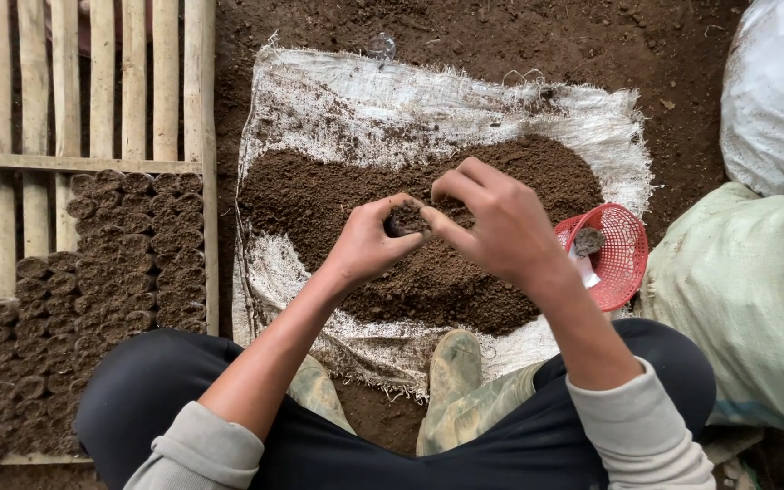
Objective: Filling small plastic bags with soil and arranging them in a wooden tray for seedlings.
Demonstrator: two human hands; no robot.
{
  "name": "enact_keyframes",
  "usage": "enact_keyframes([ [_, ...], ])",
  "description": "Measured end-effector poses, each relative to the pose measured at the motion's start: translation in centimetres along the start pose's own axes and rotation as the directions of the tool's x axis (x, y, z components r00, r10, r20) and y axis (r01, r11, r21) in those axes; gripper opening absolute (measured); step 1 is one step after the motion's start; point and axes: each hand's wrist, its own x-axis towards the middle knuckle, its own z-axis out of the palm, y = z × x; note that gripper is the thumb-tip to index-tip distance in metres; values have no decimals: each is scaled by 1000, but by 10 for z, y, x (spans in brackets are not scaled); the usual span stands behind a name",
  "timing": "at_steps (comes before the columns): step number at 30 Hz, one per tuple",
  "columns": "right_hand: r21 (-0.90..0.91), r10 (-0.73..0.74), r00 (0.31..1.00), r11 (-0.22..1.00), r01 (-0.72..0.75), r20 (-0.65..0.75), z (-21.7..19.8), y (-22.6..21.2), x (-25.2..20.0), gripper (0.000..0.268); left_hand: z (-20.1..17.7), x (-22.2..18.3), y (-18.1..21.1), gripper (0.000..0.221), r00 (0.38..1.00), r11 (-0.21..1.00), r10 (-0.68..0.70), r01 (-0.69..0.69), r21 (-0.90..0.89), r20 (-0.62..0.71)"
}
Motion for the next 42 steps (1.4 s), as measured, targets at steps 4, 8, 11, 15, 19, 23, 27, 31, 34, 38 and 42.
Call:
enact_keyframes([
  [4,51,138,987,988,-143,84,11,-4,2,26,3,-1,1,28,1000,1000,-3,3,9,7],
  [8,116,135,990,983,-140,51,17,0,2,18,3,-1,-4,36,999,999,-37,36,24,26],
  [11,226,166,986,960,-165,16,25,4,4,20,0,1,5,42,995,997,-79,77,28,53],
  [15,369,229,969,912,-181,-91,29,10,5,24,-18,1,48,79,989,986,-149,149,70,-4],
  [19,492,289,945,851,-181,-152,19,-8,5,20,-21,-1,58,95,993,988,-111,114,101,-37],
  [23,602,348,927,773,-199,-141,22,-19,4,20,-8,4,34,75,999,972,18,-7,-235,42],
  [27,657,360,930,719,-228,-70,16,-26,2,24,-4,4,25,49,999,911,24,-4,-412,44],
  [31,487,151,943,873,14,-297,13,-12,1,24,-9,2,31,42,994,946,74,-46,-321,77],
  [34,100,-200,913,963,250,-354,7,-8,-1,28,-6,6,20,41,996,955,72,-52,-292,59],
  [38,-83,-280,938,960,268,-206,5,-12,-1,31,-3,11,14,35,997,958,67,-54,-280,38],
  [42,-118,-326,915,945,306,-238,9,-8,-1,36,-2,14,7,26,998,957,65,-55,-286,27],
])
